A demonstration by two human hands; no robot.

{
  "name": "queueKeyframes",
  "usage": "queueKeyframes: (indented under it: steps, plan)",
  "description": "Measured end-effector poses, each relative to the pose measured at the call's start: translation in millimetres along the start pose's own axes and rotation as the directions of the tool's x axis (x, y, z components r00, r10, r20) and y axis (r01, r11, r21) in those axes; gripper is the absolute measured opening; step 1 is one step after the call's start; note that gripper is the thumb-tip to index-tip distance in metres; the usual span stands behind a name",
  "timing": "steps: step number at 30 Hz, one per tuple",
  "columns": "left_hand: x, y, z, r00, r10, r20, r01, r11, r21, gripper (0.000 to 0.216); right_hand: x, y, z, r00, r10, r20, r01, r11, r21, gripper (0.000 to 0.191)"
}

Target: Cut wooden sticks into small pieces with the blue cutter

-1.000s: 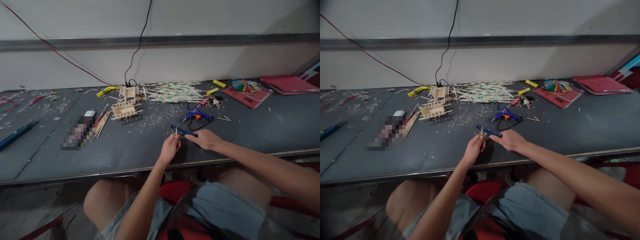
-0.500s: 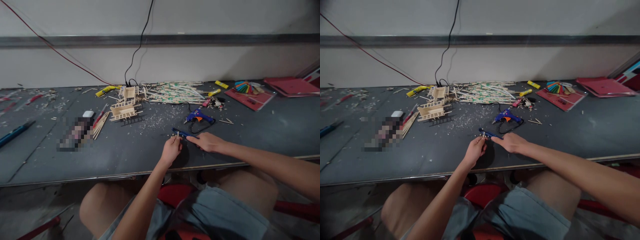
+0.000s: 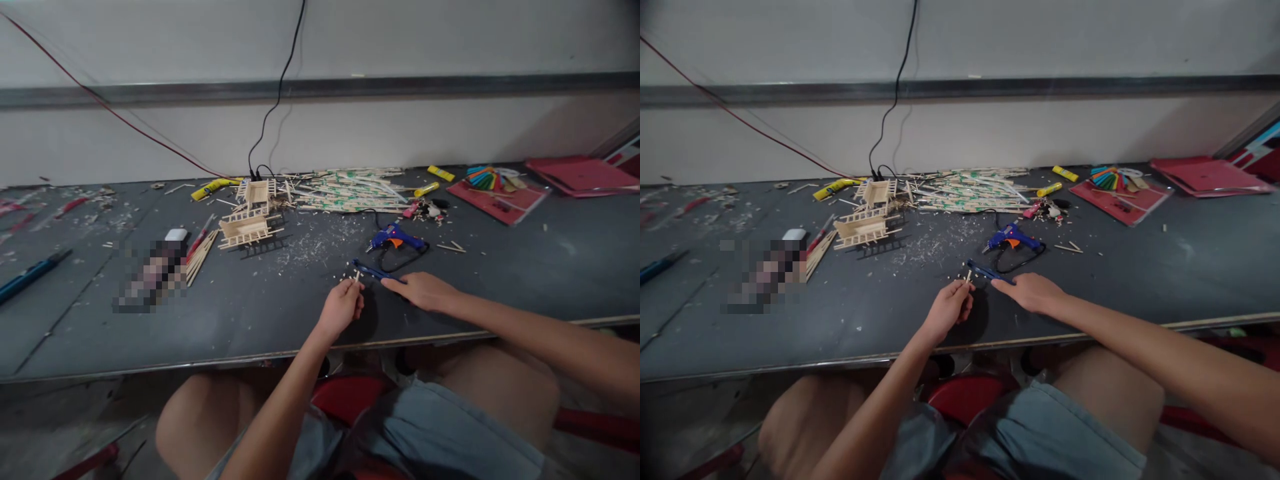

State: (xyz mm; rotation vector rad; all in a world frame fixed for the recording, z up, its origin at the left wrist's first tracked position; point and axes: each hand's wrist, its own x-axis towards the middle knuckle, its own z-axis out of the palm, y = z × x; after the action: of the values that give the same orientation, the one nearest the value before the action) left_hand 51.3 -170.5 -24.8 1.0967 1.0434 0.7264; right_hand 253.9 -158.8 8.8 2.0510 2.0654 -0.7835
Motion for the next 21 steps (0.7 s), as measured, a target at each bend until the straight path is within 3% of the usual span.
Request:
queueKeyframes:
  steps: [3, 5, 7, 10, 16, 21]
  plan:
    - [7, 3, -11, 0.996, 0.054, -0.069, -0.047, 0.994, 0.099, 0.023, -2, 4, 3, 1.0, -0.006, 0.024, 0.004, 0.996, 0.093, 0.073]
    - [18, 9, -26, 0.97, 0.165, -0.177, -0.11, 0.953, 0.284, 0.022, -3, 6, 4, 0.999, -0.014, 0.036, 0.008, 0.987, 0.157, 0.07]
    - [33, 18, -44, 0.915, 0.302, -0.266, -0.132, 0.849, 0.512, 0.021, -4, 7, 4, 0.999, -0.017, 0.039, 0.008, 0.977, 0.212, 0.068]
    - [62, 34, -73, 0.874, 0.358, -0.328, -0.012, 0.692, 0.722, 0.019, -4, 7, 4, 0.999, 0.003, 0.046, -0.015, 0.967, 0.253, 0.067]
    - [123, 54, -103, 0.853, 0.42, -0.311, 0.07, 0.497, 0.865, 0.023, -2, 5, 4, 0.999, 0.024, 0.045, -0.033, 0.975, 0.222, 0.069]
    - [160, 66, -110, 0.86, 0.345, -0.377, 0.22, 0.416, 0.882, 0.029, -3, 5, 2, 0.999, 0.002, 0.032, -0.007, 0.985, 0.173, 0.071]
